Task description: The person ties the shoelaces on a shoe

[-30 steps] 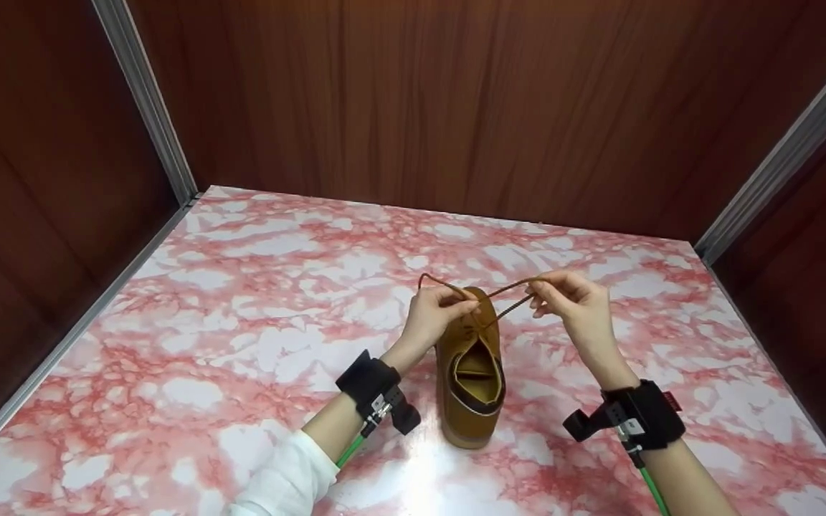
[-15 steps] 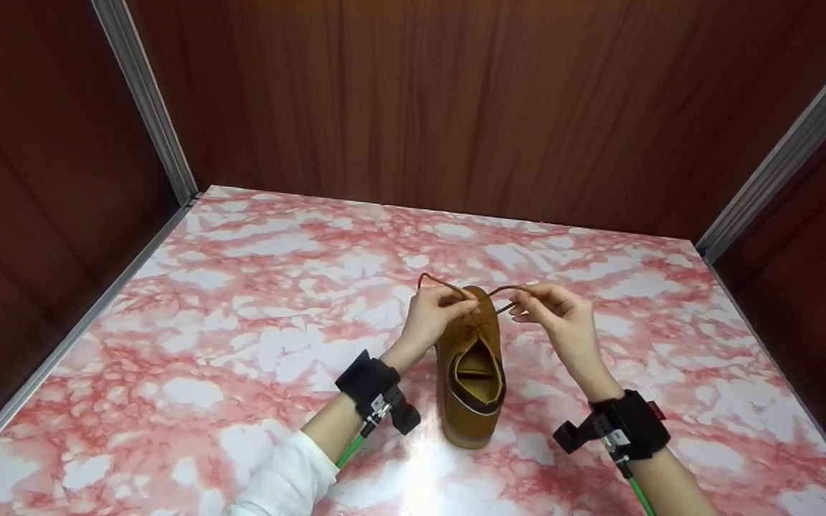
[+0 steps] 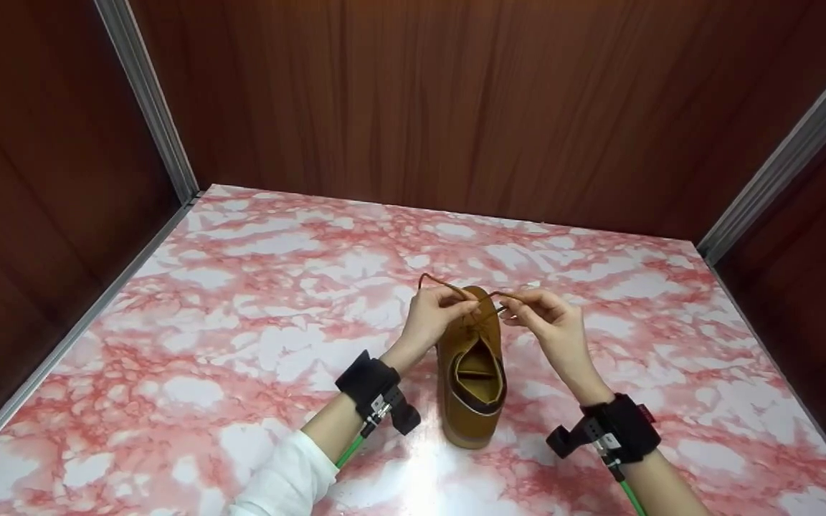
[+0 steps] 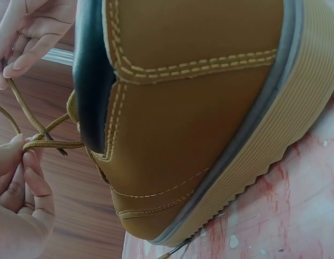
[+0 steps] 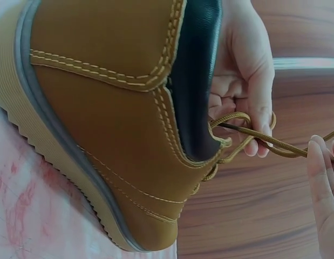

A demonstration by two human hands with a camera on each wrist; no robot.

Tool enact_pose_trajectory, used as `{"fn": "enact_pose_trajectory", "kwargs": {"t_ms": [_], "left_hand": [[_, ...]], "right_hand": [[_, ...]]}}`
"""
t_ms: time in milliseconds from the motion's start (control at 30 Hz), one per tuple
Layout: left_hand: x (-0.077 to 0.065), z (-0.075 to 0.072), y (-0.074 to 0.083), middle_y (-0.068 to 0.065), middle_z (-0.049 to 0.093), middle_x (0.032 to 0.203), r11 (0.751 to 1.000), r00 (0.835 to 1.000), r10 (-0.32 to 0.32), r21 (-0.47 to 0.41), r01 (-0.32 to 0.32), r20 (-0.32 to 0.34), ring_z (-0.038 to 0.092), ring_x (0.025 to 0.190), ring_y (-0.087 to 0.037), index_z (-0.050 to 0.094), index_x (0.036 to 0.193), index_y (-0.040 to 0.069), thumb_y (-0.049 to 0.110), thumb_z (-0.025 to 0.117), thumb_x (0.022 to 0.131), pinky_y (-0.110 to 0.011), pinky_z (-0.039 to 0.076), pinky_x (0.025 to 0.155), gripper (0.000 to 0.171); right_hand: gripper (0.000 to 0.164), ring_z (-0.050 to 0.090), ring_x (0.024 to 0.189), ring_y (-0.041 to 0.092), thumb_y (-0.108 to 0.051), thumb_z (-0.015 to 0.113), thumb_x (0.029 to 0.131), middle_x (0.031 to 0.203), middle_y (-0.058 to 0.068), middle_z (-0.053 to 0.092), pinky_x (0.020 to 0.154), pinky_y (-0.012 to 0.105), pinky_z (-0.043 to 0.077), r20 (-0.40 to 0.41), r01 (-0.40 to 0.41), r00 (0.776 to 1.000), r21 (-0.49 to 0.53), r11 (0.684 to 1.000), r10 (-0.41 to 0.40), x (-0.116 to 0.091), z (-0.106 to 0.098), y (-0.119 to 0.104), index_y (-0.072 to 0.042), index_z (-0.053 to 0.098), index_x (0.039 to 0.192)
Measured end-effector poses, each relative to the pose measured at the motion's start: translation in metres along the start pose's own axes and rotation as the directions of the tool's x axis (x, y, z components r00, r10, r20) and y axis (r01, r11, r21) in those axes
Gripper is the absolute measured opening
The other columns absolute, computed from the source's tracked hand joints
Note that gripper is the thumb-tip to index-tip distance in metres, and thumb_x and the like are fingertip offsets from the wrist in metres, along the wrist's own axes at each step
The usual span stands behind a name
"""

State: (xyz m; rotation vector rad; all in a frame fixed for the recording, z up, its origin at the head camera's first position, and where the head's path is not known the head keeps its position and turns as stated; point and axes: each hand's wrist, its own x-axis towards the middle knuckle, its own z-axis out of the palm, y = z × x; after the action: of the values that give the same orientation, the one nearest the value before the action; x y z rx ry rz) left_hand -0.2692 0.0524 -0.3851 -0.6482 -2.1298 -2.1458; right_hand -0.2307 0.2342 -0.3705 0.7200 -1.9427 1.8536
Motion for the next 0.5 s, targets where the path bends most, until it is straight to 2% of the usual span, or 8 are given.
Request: {"fn": "enact_pose_trajectory", "kwargs": {"t_ms": [100,267,367,500], "left_hand": [[0.0,0.0,0.0,-0.019,0.065,0.079,1.0,1.0,0.003,0.011,-0.003,-0.001,0.061,0.078,-0.033,0.066,0.087,-0.01,0.002,0.065,0.082,-0.026,0.046,0.07,0.013],[0.006,0.001,-0.016,-0.01,0.066,0.077,0.999,1.0,0.005,0.048,-0.004,-0.021,0.062,0.073,-0.02,0.069,0.085,-0.004,0.008,0.068,0.08,-0.025,0.045,0.07,0.013],[0.007,0.002,-0.019,-0.007,0.067,0.077,0.997,0.999,0.015,0.072,-0.013,-0.033,0.061,0.072,-0.013,0.069,0.084,-0.003,0.009,0.069,0.079,-0.026,0.045,0.07,0.013],[0.006,0.002,-0.017,-0.006,0.067,0.078,0.996,0.999,0.01,0.088,-0.007,-0.042,0.061,0.072,-0.011,0.069,0.085,-0.002,0.01,0.07,0.079,-0.025,0.045,0.069,0.014]], "right_hand": [[0.01,0.063,0.07,0.023,0.015,0.051,0.085,0.087,0.035,0.057,0.064,0.036,0.05,0.002,-0.012,1.0,-0.018,1.0,0.012,-0.001,0.005,-0.006,0.02,0.057,0.091],[0.01,0.063,0.069,0.024,0.012,0.054,0.085,0.084,0.035,0.057,0.065,0.038,0.05,-0.001,-0.063,0.998,-0.064,0.996,0.063,-0.004,0.011,-0.014,0.021,0.056,0.09],[0.011,0.063,0.069,0.027,0.011,0.053,0.085,0.083,0.035,0.056,0.065,0.038,0.05,0.015,-0.077,0.997,-0.062,0.995,0.078,-0.006,0.012,-0.011,0.021,0.056,0.09],[0.01,0.063,0.07,0.026,0.01,0.054,0.086,0.082,0.032,0.058,0.064,0.035,0.051,0.037,-0.089,0.995,-0.053,0.995,0.091,-0.009,0.011,0.003,0.019,0.057,0.089]]}}
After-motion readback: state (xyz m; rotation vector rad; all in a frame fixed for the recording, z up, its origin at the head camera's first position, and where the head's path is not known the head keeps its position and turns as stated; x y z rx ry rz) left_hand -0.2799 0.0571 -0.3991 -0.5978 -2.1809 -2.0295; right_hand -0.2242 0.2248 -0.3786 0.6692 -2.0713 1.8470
